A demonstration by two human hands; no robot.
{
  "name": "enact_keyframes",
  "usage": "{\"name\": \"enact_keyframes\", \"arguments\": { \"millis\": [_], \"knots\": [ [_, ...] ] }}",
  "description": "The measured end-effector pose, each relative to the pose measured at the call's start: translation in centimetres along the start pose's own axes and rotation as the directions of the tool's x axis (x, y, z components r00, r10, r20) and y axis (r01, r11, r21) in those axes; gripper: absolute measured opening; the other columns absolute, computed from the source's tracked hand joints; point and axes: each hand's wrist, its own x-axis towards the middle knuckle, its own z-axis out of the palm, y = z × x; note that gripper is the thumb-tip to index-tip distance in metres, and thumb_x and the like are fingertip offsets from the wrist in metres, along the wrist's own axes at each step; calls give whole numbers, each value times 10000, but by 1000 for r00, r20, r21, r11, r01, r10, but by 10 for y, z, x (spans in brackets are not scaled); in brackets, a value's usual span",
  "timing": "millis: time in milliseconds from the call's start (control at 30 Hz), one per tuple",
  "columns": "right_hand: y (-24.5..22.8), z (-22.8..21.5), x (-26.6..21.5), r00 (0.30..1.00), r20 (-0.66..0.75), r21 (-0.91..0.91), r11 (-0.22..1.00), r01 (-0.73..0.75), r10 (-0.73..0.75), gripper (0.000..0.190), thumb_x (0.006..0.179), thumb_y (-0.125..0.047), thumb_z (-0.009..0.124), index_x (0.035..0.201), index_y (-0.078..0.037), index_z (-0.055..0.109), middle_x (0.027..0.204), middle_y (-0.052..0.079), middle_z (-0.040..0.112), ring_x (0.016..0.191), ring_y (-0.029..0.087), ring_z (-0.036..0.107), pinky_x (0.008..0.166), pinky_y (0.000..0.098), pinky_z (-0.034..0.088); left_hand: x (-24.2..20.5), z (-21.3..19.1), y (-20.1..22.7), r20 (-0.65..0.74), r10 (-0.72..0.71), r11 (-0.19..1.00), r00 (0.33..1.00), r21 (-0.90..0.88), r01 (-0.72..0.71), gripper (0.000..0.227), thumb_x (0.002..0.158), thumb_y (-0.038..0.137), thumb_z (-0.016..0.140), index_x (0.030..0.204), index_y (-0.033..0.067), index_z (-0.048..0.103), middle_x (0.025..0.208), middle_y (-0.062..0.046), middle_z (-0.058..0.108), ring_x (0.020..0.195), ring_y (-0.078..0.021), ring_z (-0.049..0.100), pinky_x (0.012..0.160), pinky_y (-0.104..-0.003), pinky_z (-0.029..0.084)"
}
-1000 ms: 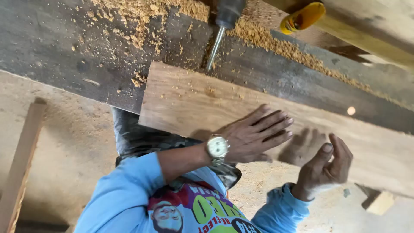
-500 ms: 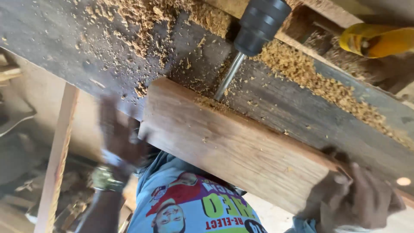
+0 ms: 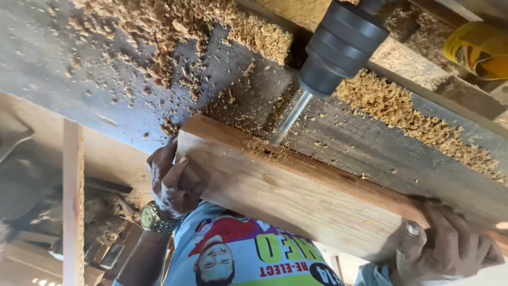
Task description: Milling a slot into a wooden plank using a power tool.
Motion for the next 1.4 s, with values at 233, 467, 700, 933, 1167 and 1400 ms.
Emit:
{"name": "enact_keyframes", "arguments": {
  "millis": [233,467,700,933,1167,1400],
  "knots": [
    [-17,24,11,989,-143,-31,999,18,-22,616,1146,-609,340,1049,-137,724,1054,46,718,1007,184,586,1079,385,319,-11,2,-21,34,-4,989,999,-147,9,508,980,354,618,1392,120,434,1421,-298,554,1311,-471,580,1125,-597,406],
    [-97,3,48,989,-87,10,993,-119,120,721,1095,-733,382,1072,-117,754,1059,37,713,1061,208,569,1088,379,313,-14,0,-19,74,-43,952,996,-301,63,660,1005,343,617,1580,146,359,1483,-327,503,1378,-478,554,1196,-571,416],
    [-105,2,48,963,-59,14,964,-264,264,755,1034,-783,489,1054,-84,775,932,30,622,1014,229,487,1055,367,323,-10,0,-24,52,-22,961,998,-274,36,611,996,228,659,1566,187,441,1473,-280,526,1386,-484,546,1272,-590,324],
    [-114,-3,55,965,-42,46,965,-257,259,720,1045,-747,494,1063,-78,759,1002,39,675,1009,221,498,1061,359,318,-25,1,-26,98,-87,963,991,-246,108,641,989,218,660,1582,209,417,1474,-287,533,1392,-495,540,1204,-574,434],
    [-113,3,54,970,-41,49,970,-237,239,720,1050,-751,482,1057,-81,747,1050,40,706,1036,209,515,1084,358,312,-27,-5,-33,56,-139,954,989,-259,149,606,1009,175,633,1583,224,442,1494,-244,543,1437,-479,516,1144,-521,501],
    [-121,1,64,970,-40,34,970,-239,241,746,1050,-768,455,1043,-83,751,1023,23,684,1069,211,509,1092,359,302,-19,-4,-34,39,-119,962,992,-241,125,567,1015,190,628,1558,211,467,1504,-242,535,1434,-478,506,1170,-526,492]
  ]
}}
